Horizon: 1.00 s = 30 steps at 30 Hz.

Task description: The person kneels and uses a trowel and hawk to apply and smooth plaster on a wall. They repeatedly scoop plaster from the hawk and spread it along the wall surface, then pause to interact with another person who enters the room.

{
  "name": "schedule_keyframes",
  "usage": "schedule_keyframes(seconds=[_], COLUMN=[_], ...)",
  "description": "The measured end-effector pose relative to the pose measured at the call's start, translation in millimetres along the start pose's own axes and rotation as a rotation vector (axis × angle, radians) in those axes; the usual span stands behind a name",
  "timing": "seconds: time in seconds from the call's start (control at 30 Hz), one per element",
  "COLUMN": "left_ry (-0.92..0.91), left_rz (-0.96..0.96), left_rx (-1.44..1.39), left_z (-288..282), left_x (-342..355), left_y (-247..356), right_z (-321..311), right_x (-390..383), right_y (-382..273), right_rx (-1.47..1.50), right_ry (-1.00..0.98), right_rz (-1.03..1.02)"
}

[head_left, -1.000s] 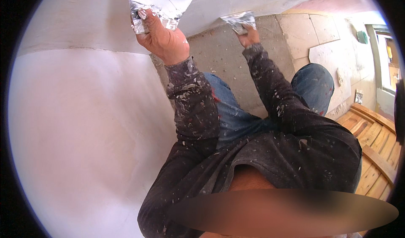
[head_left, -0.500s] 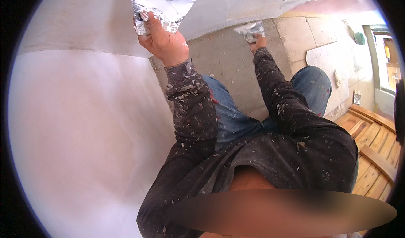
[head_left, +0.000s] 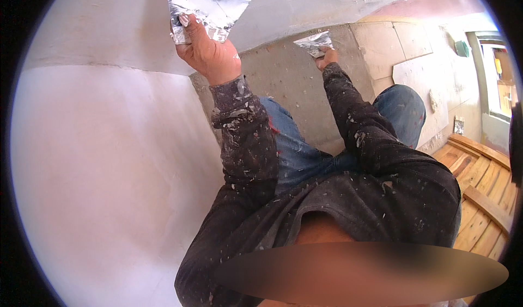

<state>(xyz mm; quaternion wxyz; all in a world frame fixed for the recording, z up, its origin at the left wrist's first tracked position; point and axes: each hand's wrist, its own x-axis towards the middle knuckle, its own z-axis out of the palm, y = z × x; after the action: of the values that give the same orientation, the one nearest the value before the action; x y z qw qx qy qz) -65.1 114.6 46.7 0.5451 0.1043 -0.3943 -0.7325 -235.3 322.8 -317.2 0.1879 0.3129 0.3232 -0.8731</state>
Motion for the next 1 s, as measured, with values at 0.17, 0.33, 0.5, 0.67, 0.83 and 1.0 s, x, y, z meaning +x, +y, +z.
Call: schedule_keyframes(seconds=[0.17,0.33,0.5,0.67,0.83,1.0], left_ry=[-0.105,-0.098,-0.100,-0.076,-0.018,-0.066], left_rz=[0.039,0.022,0.028,0.023,0.023,-0.001], left_rx=[-0.047,-0.075,-0.080,-0.064,-0.036,-0.126], left_z=[-6,-1,-2,-3,-10,-4], left_x=[3,2,3,4,5,5], left_y=[0,-1,4,-1,-1,-4], right_z=[19,60,114,162,192,104], right_x=[-12,-13,-61,-123,-192,-152], right_y=[19,17,0,-34,-84,-65], right_rx=[0.021,0.070,-0.012,-0.271,-0.138,-0.146], right_ry=[0.040,-0.057,-0.081,-0.279,-0.395,-0.131], right_rz=[0.043,0.201,0.186,-0.143,-0.245,-0.294])
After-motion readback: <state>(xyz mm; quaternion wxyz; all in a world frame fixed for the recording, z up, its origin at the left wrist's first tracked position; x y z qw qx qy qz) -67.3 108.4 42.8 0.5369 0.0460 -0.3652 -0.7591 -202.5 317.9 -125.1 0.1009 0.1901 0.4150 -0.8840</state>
